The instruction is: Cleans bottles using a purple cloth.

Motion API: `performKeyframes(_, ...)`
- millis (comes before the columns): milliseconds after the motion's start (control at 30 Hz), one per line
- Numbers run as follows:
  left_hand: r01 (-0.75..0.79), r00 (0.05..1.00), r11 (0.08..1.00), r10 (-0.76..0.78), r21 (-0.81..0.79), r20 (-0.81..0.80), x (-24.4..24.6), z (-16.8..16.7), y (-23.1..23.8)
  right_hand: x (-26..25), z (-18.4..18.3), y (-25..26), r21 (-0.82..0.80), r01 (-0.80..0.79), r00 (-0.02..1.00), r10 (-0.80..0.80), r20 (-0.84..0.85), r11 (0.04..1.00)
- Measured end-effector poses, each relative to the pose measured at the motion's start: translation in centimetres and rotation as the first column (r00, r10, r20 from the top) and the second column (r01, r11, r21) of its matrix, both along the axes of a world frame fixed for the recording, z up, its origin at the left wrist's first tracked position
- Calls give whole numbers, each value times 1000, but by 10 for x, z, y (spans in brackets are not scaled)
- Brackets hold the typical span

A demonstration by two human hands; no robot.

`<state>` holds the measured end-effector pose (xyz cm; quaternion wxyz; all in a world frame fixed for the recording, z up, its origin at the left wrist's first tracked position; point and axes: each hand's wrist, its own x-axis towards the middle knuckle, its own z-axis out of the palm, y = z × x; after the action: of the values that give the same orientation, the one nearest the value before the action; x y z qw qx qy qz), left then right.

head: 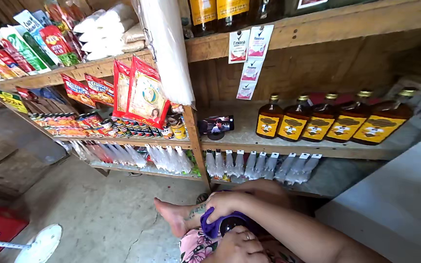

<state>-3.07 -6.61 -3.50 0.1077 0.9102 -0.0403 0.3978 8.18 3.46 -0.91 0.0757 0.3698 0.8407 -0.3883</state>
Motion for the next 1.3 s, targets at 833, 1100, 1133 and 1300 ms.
performKeyframes(833,29,999,999,-30,-25,-14,0,0,3,22,-49,41,-192,430,879,-458,-136,882)
performKeyframes(1100,33,999,999,-33,-33,-3,-2,0,4,30,-65,50,-148,554,812,-571,-121,819)
performKeyframes(1133,32,999,999,-33,-35,-3,-2,1,5,31,-64,48,-147,551,812,-568,-136,822)
performKeyframes(1300,33,998,999,-31,-44,45,-8,4,11,43,-61,25,-180,436,799,-472,-374,882)
